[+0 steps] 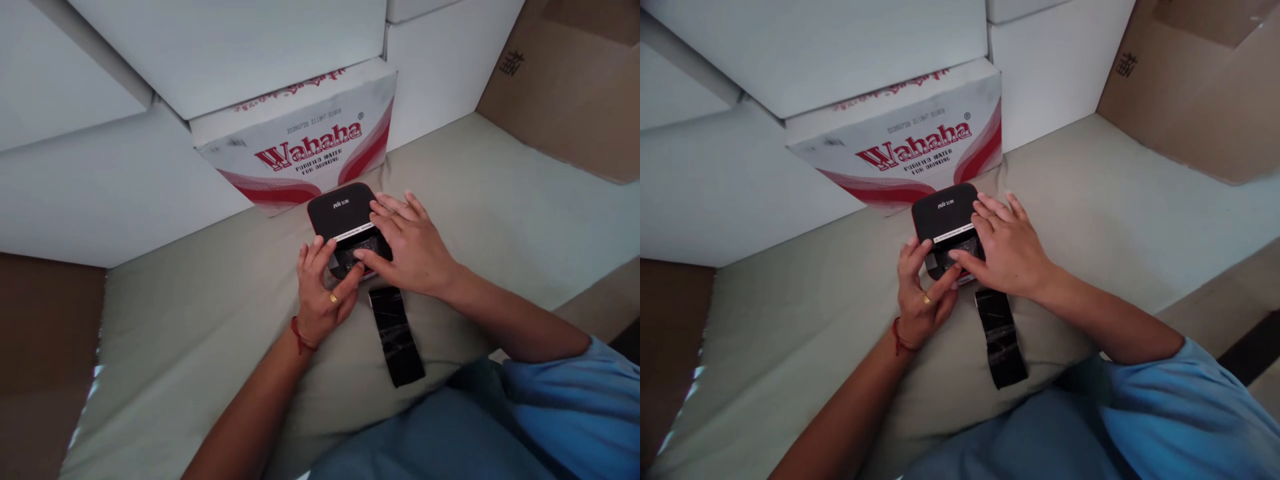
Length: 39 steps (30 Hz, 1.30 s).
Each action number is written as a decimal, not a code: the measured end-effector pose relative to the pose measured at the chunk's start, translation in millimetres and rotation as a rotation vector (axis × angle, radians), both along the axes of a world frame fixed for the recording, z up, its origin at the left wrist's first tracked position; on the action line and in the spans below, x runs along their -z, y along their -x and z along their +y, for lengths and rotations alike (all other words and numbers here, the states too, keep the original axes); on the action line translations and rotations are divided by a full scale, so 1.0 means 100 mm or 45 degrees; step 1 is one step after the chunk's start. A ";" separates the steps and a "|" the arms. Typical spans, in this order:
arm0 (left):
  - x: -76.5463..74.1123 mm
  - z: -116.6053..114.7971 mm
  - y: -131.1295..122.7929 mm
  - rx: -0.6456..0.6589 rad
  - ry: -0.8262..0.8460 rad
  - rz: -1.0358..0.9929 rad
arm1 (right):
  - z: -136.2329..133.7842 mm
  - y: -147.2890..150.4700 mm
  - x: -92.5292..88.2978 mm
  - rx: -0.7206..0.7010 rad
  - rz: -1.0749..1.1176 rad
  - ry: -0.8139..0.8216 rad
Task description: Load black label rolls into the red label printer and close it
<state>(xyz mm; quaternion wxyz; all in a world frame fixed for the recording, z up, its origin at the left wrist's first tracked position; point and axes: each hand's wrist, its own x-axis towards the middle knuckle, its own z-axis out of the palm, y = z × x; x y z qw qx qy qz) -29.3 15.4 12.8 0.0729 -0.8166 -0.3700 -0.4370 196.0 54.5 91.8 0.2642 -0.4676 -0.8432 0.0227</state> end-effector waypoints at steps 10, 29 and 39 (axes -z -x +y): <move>-0.10 0.02 0.06 0.026 0.242 -0.245 | -0.04 0.02 0.00 -0.048 -0.083 0.045; -0.14 0.08 0.19 -0.208 -0.112 -0.179 | -0.08 -0.05 0.38 -0.272 0.376 -0.638; -0.24 0.11 0.08 -0.198 0.007 -0.178 | -0.06 -0.06 0.39 -0.313 0.277 -0.600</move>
